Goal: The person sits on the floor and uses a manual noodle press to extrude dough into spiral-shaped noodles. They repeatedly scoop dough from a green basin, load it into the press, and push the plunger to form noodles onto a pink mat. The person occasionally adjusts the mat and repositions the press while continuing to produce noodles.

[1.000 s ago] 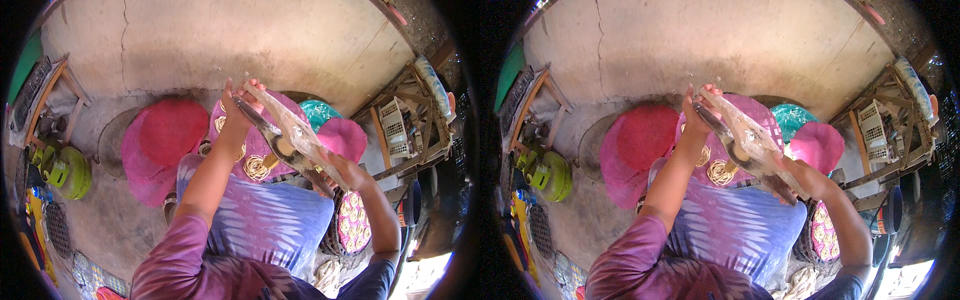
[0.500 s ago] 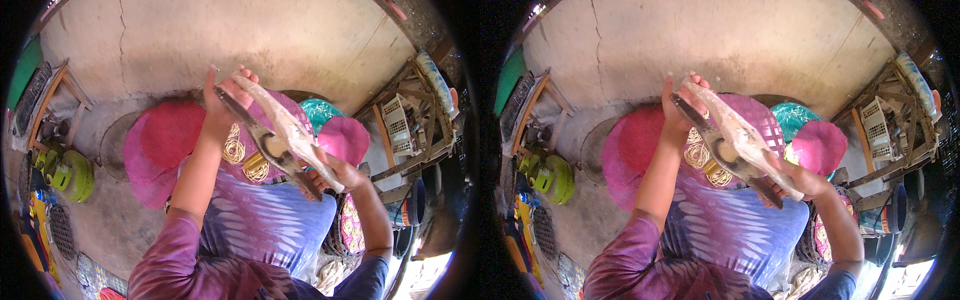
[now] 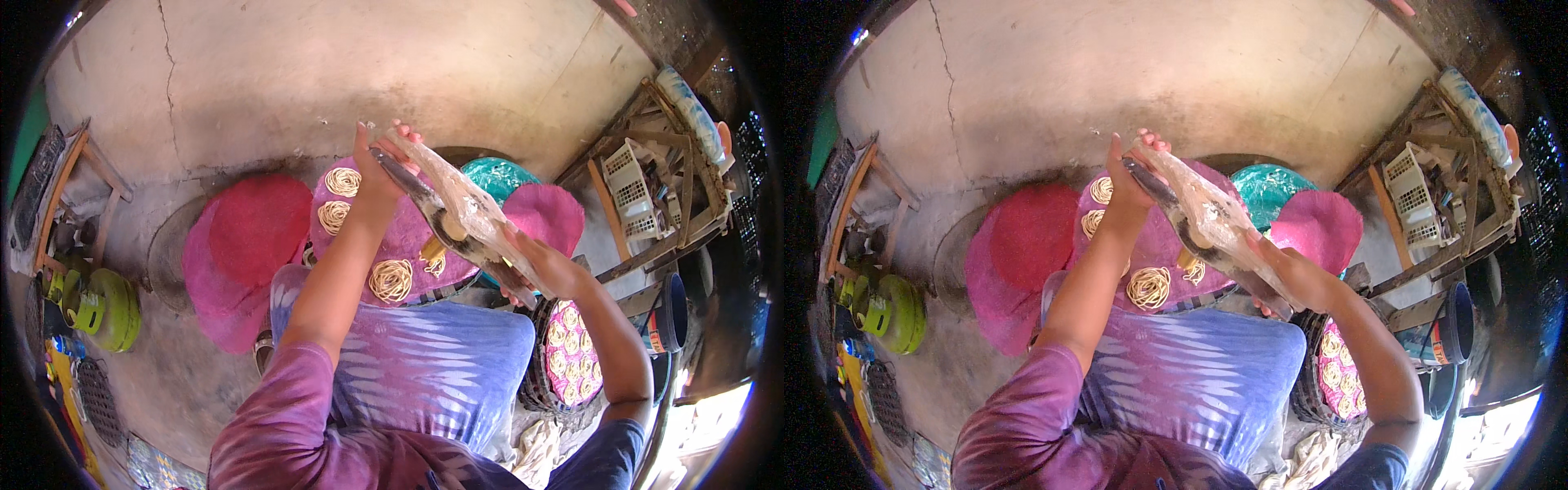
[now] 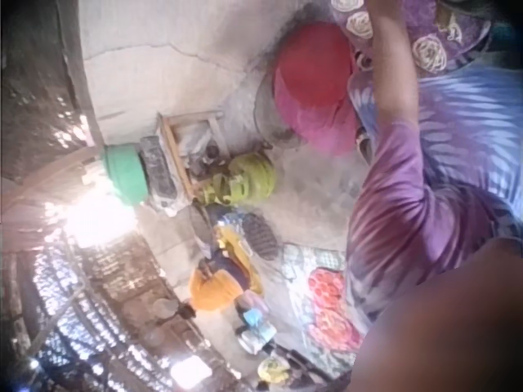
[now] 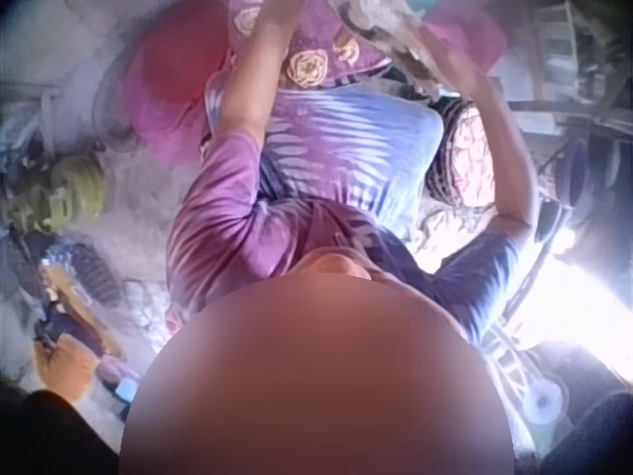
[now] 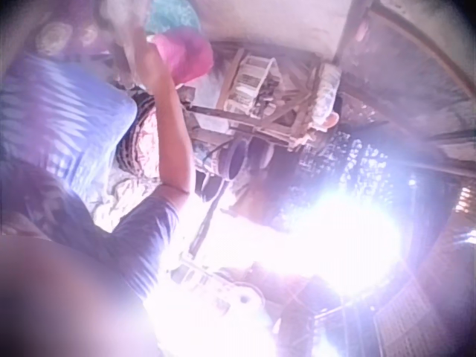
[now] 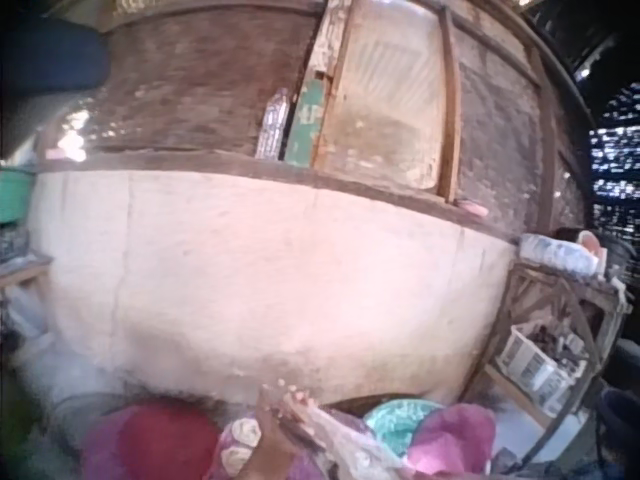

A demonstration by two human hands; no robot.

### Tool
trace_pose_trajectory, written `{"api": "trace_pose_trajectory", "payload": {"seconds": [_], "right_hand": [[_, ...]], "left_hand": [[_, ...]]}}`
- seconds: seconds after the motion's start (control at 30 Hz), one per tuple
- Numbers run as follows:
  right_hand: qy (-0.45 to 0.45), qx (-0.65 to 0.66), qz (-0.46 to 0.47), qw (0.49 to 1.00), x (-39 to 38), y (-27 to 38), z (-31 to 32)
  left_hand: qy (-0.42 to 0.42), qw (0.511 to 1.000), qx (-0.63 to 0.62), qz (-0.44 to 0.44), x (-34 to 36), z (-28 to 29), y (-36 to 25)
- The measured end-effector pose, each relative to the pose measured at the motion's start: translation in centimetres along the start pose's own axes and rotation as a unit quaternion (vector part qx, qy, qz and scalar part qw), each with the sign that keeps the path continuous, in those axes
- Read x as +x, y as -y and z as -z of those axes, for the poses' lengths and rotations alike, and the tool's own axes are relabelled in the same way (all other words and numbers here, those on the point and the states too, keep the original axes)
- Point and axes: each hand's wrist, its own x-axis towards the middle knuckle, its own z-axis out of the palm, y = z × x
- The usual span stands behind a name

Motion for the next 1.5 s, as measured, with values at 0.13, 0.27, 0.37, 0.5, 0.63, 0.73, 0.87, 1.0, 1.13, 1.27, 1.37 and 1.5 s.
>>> {"api": "trace_pose_trajectory", "payload": {"seconds": [0.13, 0.27, 0.37, 0.5, 0.63, 0.73, 0.87, 1.0, 1.13, 1.27, 1.37, 1.5], "right_hand": [[-0.03, -0.025, -0.029, 0.999, -2.0, 0.7, 1.0], [-0.064, -0.067, 0.005, 0.996, -0.8, 1.1, 1.0], [-0.041, -0.023, 0.0, 0.999, 0.0, 0.6, 0.1], [-0.018, -0.036, 0.004, 0.999, -1.1, -0.4, 0.4], [-0.041, -0.023, -0.01, 0.999, -0.8, -1.4, 1.6], [-0.074, -0.024, -0.019, 0.997, 1.8, -2.4, 1.0], [-0.06, -0.028, 0.021, 0.998, 4.7, -3.1, -0.6], [0.037, 0.022, 0.051, 0.998, 5.0, -1.6, -0.5], [0.082, 0.008, 0.032, 0.996, 5.2, 0.9, 0.0], [0.094, -0.046, 0.012, 0.994, 6.6, 2.4, -0.4], [0.096, -0.054, 0.008, 0.994, 6.7, 2.9, -0.2], [0.101, 0.013, 0.021, 0.995, 5.4, 2.8, 1.3]], "left_hand": [[-0.002, 0.998, -0.058, 0.025, -0.2, -0.3, 1.7], [0.017, 1.0, -0.003, 0.004, 1.1, -0.4, 1.6], [0.06, 0.998, 0.015, 0.021, 1.1, -0.8, -0.1], [0.029, 0.999, -0.003, 0.034, -0.6, -0.1, 0.1], [-0.003, 0.999, -0.042, 0.031, -0.5, 2.3, 2.4], [0.015, 0.998, -0.06, 0.027, 0.4, 3.8, 1.9], [0.098, 0.993, 0.044, 0.053, 0.5, 3.1, -1.4], [0.09, 0.99, 0.105, 0.04, 0.7, 0.3, -4.1], [0.051, 0.99, 0.133, -0.017, 0.6, -1.2, -5.5], [-0.056, 0.991, 0.097, -0.067, -0.5, -0.5, -6.1], [-0.005, 0.996, 0.071, -0.057, -1.0, 0.0, -6.5], [0.017, 0.998, 0.034, -0.053, -0.5, -0.3, -6.0]]}}
